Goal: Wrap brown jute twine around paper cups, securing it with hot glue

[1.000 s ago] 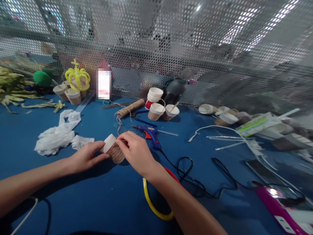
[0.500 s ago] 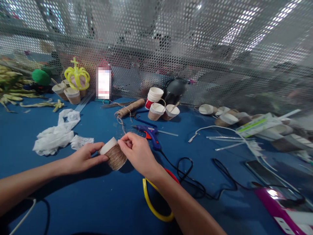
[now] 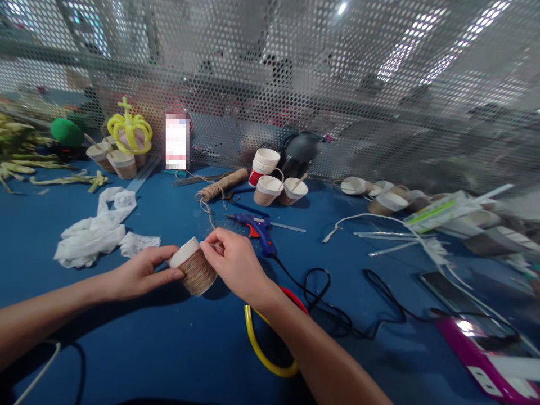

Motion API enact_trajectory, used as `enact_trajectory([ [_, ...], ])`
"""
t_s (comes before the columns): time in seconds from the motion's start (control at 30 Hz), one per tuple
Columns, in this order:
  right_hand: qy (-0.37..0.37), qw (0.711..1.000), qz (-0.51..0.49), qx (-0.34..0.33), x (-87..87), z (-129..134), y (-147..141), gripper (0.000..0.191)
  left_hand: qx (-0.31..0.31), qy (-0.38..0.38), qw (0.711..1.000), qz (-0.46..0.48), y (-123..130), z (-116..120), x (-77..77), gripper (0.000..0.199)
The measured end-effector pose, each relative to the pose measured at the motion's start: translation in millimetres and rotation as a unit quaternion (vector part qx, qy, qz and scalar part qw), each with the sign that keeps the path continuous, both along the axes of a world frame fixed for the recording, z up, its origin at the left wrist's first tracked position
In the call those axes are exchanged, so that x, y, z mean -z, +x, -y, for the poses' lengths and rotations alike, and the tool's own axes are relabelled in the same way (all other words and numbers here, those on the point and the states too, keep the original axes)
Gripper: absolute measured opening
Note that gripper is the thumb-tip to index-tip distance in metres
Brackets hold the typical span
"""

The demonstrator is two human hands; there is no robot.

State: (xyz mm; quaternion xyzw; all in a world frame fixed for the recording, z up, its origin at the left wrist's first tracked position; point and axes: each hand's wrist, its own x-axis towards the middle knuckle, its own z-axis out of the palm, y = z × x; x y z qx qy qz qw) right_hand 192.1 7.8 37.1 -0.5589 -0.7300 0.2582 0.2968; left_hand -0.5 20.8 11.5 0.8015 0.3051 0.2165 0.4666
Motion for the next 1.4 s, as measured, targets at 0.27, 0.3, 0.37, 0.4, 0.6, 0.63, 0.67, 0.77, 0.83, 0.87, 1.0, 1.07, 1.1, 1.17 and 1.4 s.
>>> enact_trajectory([
  [0.27, -0.001, 1.0, 0.004, -0.009, 0.7, 1.3, -0.9, 0.014, 0.011, 0.006, 1.0, -0.006, -2.2, 0.3, -1.5, 0.019],
  [0.3, -0.001, 1.0, 0.003, -0.01, 0.6, 1.5, -1.0, 0.014, 0.013, 0.007, 1.0, -0.008, -2.5, 0.5, -1.8, 0.02],
  [0.37, -0.001, 1.0, -0.001, -0.012, 0.3, 1.9, -1.3, 0.014, 0.018, 0.005, 1.0, -0.008, -2.9, 0.6, -2.4, 0.021],
  [0.4, -0.003, 1.0, -0.004, -0.013, 0.0, 2.1, -1.4, 0.014, 0.021, 0.004, 1.0, -0.008, -3.2, 0.7, -2.7, 0.021],
  [0.6, -0.026, 0.999, -0.021, -0.026, -1.1, 3.2, -0.8, 0.015, 0.034, -0.003, 0.999, 0.003, -4.9, -0.3, -3.9, 0.021],
  [0.63, -0.033, 0.999, -0.028, -0.028, -1.5, 3.3, -0.5, 0.015, 0.036, -0.005, 0.999, 0.006, -5.1, -0.6, -3.9, 0.021],
  [0.67, -0.04, 0.998, -0.036, -0.03, -2.1, 3.4, -0.1, 0.014, 0.04, -0.006, 0.999, 0.009, -5.3, -0.8, -4.0, 0.02],
  [0.77, -0.053, 0.997, -0.057, -0.03, -5.9, 4.0, 1.0, 0.014, 0.05, -0.014, 0.998, 0.021, -5.4, -1.5, -4.5, 0.018],
  [0.83, -0.05, 0.997, -0.059, -0.027, -9.5, 4.8, 1.5, 0.014, 0.055, -0.022, 0.998, 0.029, -5.4, -2.1, -4.6, 0.018],
  [0.87, -0.048, 0.997, -0.056, -0.025, -11.3, 5.2, 1.7, 0.013, 0.057, -0.025, 0.998, 0.032, -5.4, -2.4, -4.4, 0.018],
  [1.0, -0.042, 0.998, -0.044, -0.018, -15.7, 6.7, 1.5, 0.012, 0.056, -0.029, 0.997, 0.04, -6.1, -3.4, -3.4, 0.018],
  [1.07, -0.047, 0.998, -0.046, -0.02, -15.4, 6.8, 1.2, 0.012, 0.058, -0.03, 0.997, 0.042, -6.5, -3.4, -3.3, 0.018],
  [1.1, -0.05, 0.997, -0.048, -0.021, -14.9, 6.7, 1.1, 0.012, 0.06, -0.031, 0.997, 0.043, -6.7, -3.3, -3.5, 0.018],
  [1.17, -0.056, 0.997, -0.052, -0.025, -13.6, 6.5, 0.9, 0.012, 0.064, -0.032, 0.996, 0.046, -7.0, -2.9, -4.0, 0.018],
  [1.4, -0.048, 0.998, -0.036, -0.036, -10.6, 5.9, 0.2, 0.011, 0.075, -0.029, 0.996, 0.049, -6.7, -2.0, -6.0, 0.016],
])
